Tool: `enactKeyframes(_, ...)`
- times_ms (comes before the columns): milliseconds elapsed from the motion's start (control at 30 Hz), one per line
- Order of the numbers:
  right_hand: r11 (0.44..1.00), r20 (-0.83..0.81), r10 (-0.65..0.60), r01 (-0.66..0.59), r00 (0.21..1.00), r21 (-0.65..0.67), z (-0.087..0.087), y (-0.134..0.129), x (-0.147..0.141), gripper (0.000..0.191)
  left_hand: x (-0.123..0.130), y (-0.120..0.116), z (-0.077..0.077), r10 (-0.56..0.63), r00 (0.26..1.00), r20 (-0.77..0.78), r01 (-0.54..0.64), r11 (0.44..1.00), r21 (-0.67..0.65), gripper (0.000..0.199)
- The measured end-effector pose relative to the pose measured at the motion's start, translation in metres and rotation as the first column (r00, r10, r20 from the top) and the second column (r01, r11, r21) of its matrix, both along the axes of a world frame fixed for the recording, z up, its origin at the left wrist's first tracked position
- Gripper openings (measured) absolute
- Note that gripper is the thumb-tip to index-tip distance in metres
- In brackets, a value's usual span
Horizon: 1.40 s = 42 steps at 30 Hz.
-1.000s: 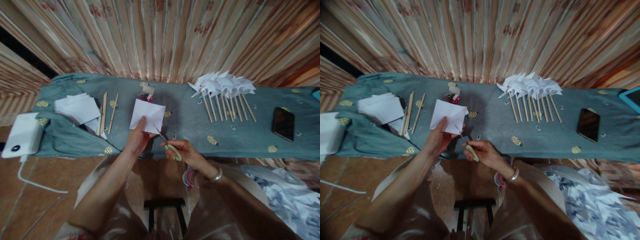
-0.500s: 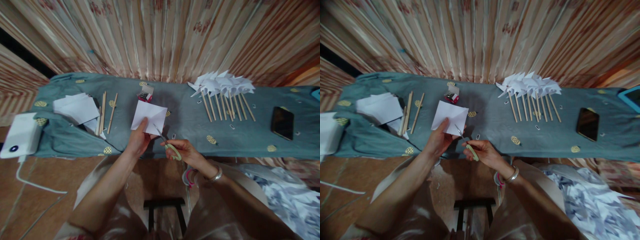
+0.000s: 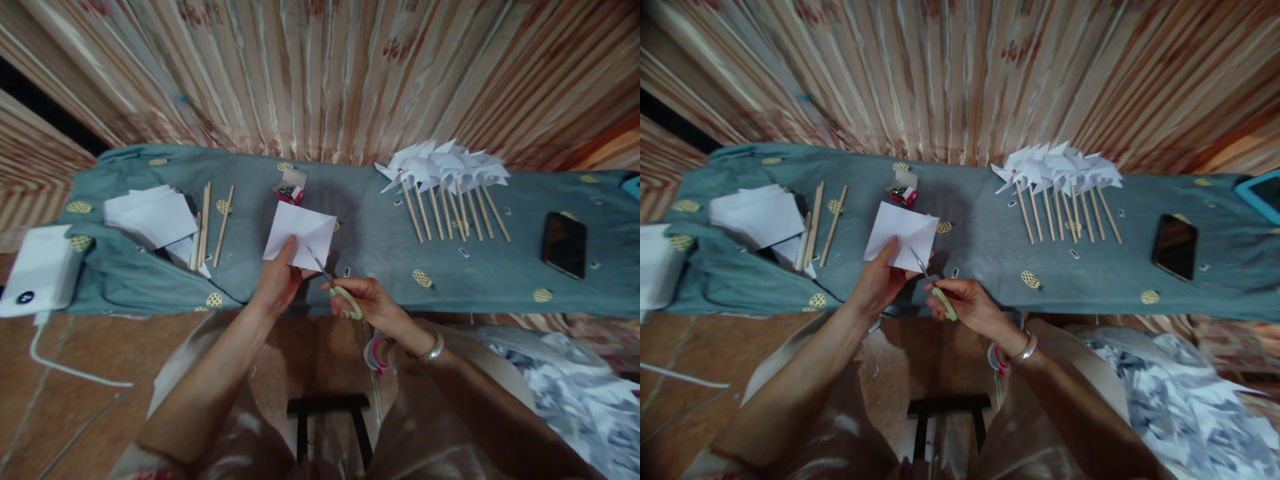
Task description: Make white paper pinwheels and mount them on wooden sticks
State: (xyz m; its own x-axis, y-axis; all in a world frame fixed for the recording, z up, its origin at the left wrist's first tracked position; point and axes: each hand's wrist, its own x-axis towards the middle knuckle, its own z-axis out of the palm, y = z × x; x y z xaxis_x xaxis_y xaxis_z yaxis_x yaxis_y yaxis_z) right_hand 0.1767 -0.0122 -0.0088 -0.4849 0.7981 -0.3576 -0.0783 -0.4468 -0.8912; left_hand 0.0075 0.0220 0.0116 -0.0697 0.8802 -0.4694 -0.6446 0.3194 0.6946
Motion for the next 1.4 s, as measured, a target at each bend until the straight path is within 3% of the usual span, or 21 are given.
enactKeyframes(500, 0.998, 0.004, -0.049, 0.049, 0.999, -0.034, 0.0024, -0.0006, -0.0019, 0.052, 0.0008, -0.0014, -0.0060, -0.039, 0.999, 0.000, 0.039, 0.999, 0.038, 0.033)
enactKeyframes(1067, 1.000, 0.036, -0.005, 0.004, 0.999, 0.030, 0.0004, -0.0007, 0.0014, 0.050, 0.0029, -0.0019, -0.0072, -0.054, 0.999, 0.003, 0.054, 0.998, 0.039, 0.033)
enactKeyframes(1400, 1.000, 0.020, -0.019, 0.019, 1.000, 0.004, -0.0007, -0.0007, 0.0010, 0.051, 0.0030, -0.0021, -0.0088, -0.057, 0.998, 0.010, 0.057, 0.997, 0.043, 0.036)
